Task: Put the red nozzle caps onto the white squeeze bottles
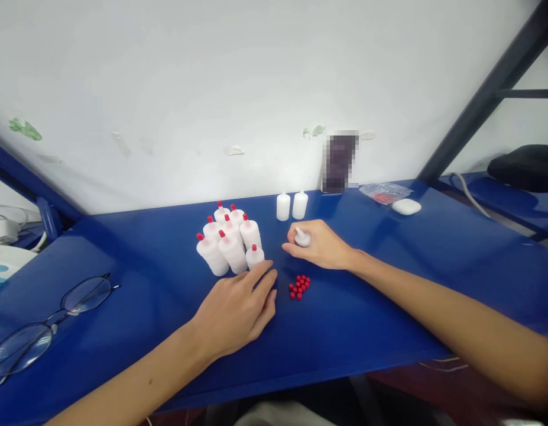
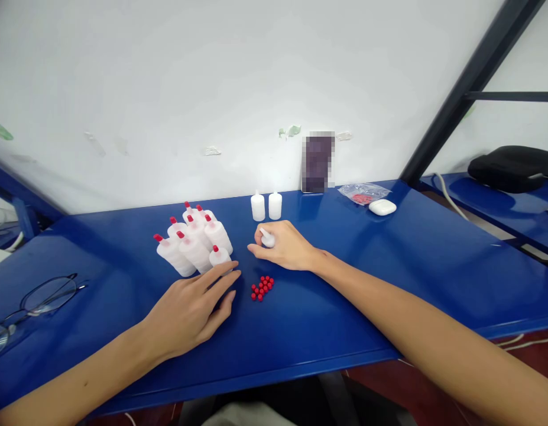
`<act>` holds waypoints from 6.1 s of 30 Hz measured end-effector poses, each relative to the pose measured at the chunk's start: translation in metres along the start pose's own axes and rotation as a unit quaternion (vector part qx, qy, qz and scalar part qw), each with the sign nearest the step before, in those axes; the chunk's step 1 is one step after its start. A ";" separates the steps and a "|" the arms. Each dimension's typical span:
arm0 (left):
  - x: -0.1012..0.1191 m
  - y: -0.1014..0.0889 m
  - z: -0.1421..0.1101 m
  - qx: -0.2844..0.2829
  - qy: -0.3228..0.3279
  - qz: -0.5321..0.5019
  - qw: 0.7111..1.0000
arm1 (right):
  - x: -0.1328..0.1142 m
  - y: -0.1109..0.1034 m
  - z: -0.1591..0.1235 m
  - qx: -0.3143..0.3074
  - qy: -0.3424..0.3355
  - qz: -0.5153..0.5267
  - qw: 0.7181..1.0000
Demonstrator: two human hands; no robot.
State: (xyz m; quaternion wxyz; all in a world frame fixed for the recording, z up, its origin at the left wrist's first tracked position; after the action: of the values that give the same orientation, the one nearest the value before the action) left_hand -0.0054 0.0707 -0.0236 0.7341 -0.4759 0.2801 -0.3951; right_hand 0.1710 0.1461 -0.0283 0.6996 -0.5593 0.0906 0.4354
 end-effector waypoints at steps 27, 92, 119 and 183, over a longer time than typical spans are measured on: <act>0.005 0.020 0.032 -0.166 0.066 0.007 0.984 | -0.010 -0.008 -0.005 0.040 -0.081 0.024 0.996; 0.024 0.015 0.022 -0.002 0.164 -0.081 0.983 | -0.035 -0.009 -0.013 -0.012 -0.082 0.127 0.988; 0.023 0.024 0.023 -0.071 0.118 -0.091 0.986 | -0.054 0.027 0.009 0.003 -0.090 -0.005 0.996; -0.003 -0.001 0.022 0.156 -0.039 -0.198 0.967 | -0.046 0.007 -0.021 -0.028 -0.152 0.137 0.979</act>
State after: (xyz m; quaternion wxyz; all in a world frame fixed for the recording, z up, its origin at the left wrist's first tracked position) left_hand 0.0094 0.0834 -0.0138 0.7168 -0.4167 0.0869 -0.5523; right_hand 0.1460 0.1047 -0.0125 0.6229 -0.4887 0.0465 0.6091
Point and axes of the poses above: each hand's wrist, its own z-axis towards the middle knuckle, its own y-axis out of the palm, x = y × z, the point moved 5 cm from there along z, towards the middle knuckle, and after that the axes turned 4 degrees about -z, right-handed, at the moved point
